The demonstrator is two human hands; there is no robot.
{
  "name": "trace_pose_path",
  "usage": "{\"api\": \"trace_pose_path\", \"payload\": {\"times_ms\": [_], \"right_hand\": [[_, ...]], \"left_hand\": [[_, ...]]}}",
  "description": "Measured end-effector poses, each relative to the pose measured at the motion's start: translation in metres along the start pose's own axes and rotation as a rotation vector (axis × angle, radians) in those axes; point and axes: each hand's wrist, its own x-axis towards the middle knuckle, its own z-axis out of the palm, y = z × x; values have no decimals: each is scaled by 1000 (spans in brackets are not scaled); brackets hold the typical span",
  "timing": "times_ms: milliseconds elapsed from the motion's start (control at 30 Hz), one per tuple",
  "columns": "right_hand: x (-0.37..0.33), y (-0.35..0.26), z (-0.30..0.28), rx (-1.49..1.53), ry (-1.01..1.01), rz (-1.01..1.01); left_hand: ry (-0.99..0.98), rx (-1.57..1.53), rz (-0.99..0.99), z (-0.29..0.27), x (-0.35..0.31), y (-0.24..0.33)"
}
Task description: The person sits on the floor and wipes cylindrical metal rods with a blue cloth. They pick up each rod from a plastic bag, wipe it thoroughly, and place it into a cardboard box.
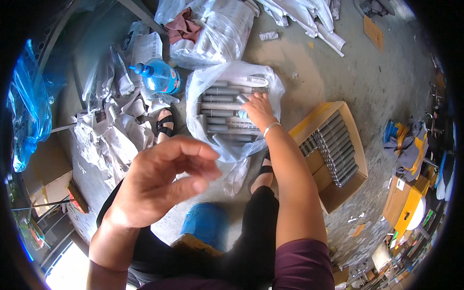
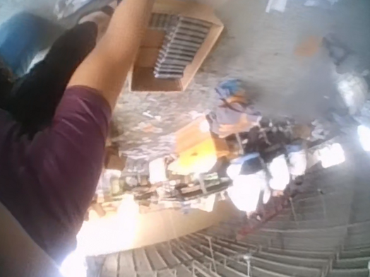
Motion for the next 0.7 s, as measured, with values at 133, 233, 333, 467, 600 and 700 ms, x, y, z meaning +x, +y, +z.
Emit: {"api": "trace_pose_path", "payload": {"times_ms": [133,233,333,467,600,700], "right_hand": [[-20,-6,-60,980,40,284],[-54,-39,-151,1628,226,268],[-89,-83,-254,1778,334,119],[-111,-123,-320,1718,340,-34],[-121,-145,-342,1611,455,63],[-147,-135,-349,1857,826,297]], "left_hand": [[80,-43,49,-6,4,-1],[127,-67,59,-7,-1,5],[274,66,174,-8,-2,4],[-37,-325,126,-9,-7,9],[-317,-558,103,-3,-16,8],[-212,-348,142,-8,-19,14]]}}
